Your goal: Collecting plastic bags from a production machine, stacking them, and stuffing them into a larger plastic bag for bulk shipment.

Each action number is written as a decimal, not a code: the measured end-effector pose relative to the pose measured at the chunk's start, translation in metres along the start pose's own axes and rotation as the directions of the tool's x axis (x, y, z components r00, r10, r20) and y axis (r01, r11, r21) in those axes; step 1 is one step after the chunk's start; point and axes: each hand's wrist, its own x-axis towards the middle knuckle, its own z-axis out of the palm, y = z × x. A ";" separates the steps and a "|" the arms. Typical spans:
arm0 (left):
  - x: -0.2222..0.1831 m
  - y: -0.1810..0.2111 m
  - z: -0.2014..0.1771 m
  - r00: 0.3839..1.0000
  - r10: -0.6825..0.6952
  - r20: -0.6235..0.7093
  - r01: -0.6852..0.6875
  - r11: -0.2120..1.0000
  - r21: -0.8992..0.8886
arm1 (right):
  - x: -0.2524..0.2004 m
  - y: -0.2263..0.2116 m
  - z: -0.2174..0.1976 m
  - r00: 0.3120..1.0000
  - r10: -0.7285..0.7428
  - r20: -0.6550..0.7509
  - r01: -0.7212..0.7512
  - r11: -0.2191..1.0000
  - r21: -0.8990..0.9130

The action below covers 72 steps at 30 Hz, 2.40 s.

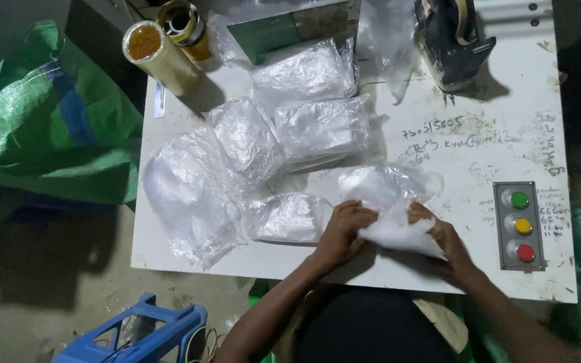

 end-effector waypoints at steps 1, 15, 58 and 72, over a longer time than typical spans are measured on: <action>0.005 0.006 0.000 1.000 -0.005 -0.006 0.005 1.000 0.001 | 0.007 -0.021 0.010 1.000 0.001 0.007 -0.001 1.000 0.003; 0.045 0.112 -0.016 0.684 -0.653 -0.327 0.565 0.757 -0.328 | 0.053 -0.046 0.026 0.984 0.048 -0.170 -0.138 0.811 -0.569; 0.006 0.097 -0.071 0.790 -0.412 -0.454 0.423 0.902 -0.082 | 0.029 -0.087 0.024 0.510 0.503 -0.698 -0.565 0.808 0.169; 0.042 0.080 -0.011 0.591 -0.728 0.347 0.567 0.070 -0.821 | 0.002 -0.115 0.008 0.947 0.172 -0.271 -0.317 0.622 -0.715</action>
